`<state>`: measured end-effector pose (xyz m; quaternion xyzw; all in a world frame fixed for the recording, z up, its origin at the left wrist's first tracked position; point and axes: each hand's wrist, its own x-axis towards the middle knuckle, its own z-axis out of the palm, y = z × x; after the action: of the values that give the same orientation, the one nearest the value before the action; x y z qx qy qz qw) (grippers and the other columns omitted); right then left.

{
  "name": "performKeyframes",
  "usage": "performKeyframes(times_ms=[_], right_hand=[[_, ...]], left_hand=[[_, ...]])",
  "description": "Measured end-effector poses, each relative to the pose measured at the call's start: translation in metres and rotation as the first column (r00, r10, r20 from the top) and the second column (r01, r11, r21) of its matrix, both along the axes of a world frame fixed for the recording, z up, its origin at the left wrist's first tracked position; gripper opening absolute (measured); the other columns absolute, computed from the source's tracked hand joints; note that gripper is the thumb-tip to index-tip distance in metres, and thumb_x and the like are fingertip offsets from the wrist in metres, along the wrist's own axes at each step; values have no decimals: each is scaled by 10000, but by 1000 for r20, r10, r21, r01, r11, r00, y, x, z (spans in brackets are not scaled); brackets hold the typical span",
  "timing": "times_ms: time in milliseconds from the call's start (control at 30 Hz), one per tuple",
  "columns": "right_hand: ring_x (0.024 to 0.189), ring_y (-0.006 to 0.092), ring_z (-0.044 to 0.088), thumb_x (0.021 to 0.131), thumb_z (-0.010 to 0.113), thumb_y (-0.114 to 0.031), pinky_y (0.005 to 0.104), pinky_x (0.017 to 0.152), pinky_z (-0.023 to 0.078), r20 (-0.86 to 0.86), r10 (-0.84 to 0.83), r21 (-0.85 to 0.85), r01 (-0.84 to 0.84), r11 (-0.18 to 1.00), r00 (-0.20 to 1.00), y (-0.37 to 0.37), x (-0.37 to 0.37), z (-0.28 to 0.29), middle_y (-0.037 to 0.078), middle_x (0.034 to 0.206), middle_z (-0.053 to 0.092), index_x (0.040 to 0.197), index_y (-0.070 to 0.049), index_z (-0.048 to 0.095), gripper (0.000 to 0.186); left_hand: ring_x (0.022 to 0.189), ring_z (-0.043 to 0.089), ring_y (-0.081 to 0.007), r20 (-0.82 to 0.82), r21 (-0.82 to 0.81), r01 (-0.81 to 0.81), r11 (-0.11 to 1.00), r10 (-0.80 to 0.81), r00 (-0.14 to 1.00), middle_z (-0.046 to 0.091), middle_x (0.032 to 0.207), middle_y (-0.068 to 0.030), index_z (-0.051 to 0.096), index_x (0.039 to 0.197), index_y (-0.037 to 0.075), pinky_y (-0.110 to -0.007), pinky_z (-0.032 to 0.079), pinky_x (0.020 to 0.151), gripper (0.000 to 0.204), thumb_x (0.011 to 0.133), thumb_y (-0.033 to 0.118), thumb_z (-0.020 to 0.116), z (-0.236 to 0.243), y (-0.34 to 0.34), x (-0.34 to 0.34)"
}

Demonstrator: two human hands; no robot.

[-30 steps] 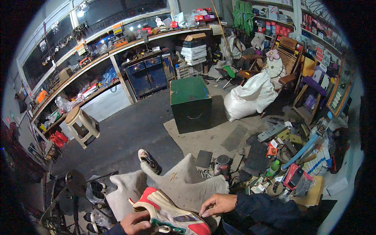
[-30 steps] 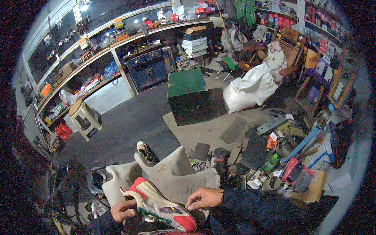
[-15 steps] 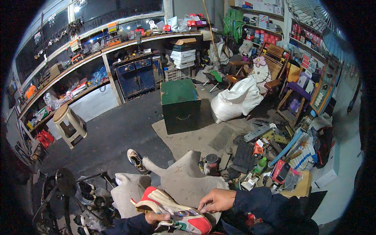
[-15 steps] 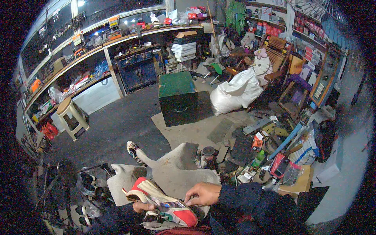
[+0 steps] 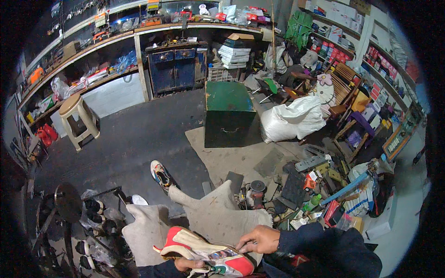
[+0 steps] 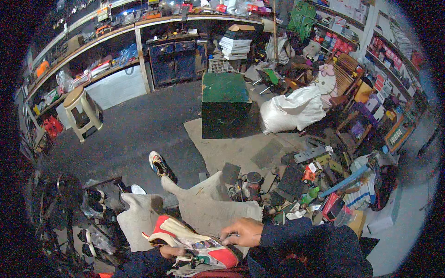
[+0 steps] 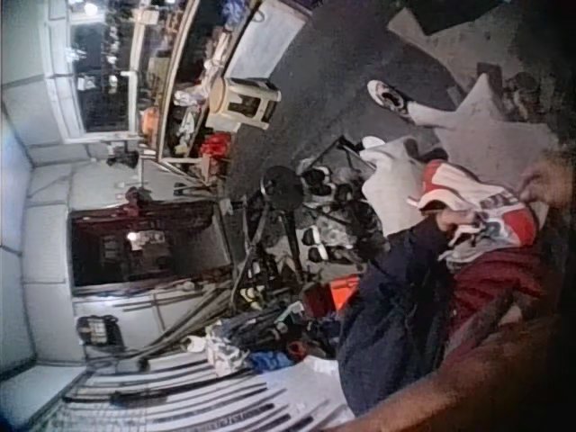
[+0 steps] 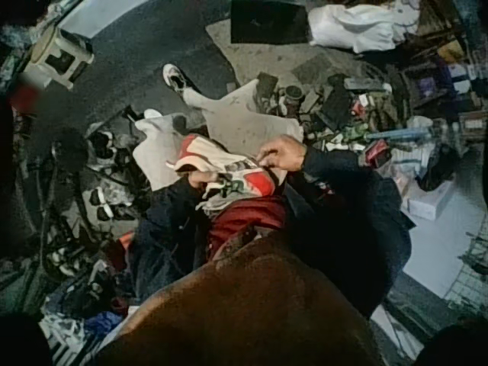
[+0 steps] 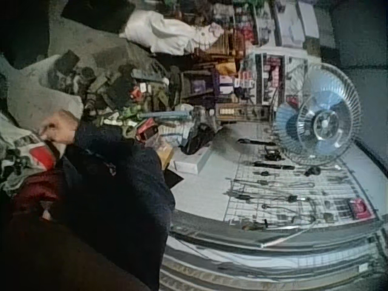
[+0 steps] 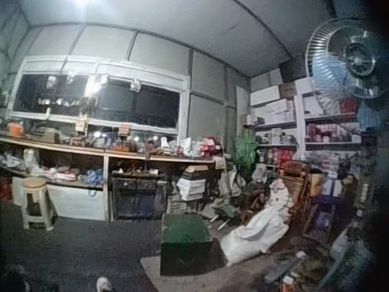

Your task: The person sews a multicolored sneaker by hand using a needle and thread. They repeatedly insert the needle through the shoe's upper, pull the thread through, and tighten the stitches while holding the shoe steady.

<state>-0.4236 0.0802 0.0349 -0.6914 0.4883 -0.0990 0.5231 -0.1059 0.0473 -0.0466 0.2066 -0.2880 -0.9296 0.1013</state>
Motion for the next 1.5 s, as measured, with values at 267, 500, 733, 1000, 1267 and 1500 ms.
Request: performKeyframes(times_ms=[267, 500, 733, 1000, 1267, 1500], right_hand=[[885, 310, 703, 918, 669, -212, 396, 780, 526, -22, -74, 75, 75, 994, 997, 8, 1, -2, 117, 977, 742, 1107, -113, 693, 215], [896, 260, 667, 938, 700, -284, 354, 791, 499, -38, 260, 231, -244, 942, 965, -27, 7, -5, 117, 919, 679, 1097, -51, 614, 294], [845, 177, 637, 892, 759, -321, 344, 781, 497, 170, 152, 251, -191, 949, 974, -29, 0, -32, 91, 884, 685, 977, -24, 634, 333], [710, 378, 669, 793, 718, -624, 451, 649, 518, -226, 169, -24, -179, 984, 959, -23, -13, -33, 156, 757, 682, 928, -32, 653, 611], [570, 210, 604, 818, 745, -581, 366, 541, 463, -233, -142, -131, 114, 985, 962, 4, -73, -60, 84, 604, 599, 709, -45, 599, 566], [616, 62, 439, 935, 651, -214, 226, 516, 329, 608, -613, 579, 245, 777, 505, 37, -43, -38, 19, 819, 577, 1431, 8, 440, 583]], left_hand=[[1135, 643, -259, 26, -169, -139, 976, 146, 989, 653, 1265, -143, 535, 1357, -19, -399, 504, 996, 619, 814, 156, 777, 5, -15, -13], [1081, 667, -240, 150, -264, -115, 958, 158, 976, 696, 1178, -137, 616, 1254, -25, -386, 515, 979, 463, 837, 123, 750, 11, -17, -11], [1095, 683, -280, 293, -891, 263, 370, 25, 956, 711, 1171, -156, 713, 1159, 16, -368, 514, 968, 299, 861, 23, 690, -19, -15, 15], [1057, 700, -304, 200, -899, 128, 418, 133, 971, 732, 1068, -180, 736, 1129, 32, -365, 526, 914, 257, 875, 16, 699, -18, -11, 13], [938, 724, -277, 190, -923, 107, 370, 195, 962, 740, 971, -168, 725, 1121, 26, -360, 548, 847, 257, 864, 26, 712, -11, -7, 16], [964, 660, -173, 382, -327, -241, 914, 362, 851, 706, 1017, -75, 674, 1097, -28, -339, 524, 870, 234, 971, 157, 607, 11, -4, -8]])
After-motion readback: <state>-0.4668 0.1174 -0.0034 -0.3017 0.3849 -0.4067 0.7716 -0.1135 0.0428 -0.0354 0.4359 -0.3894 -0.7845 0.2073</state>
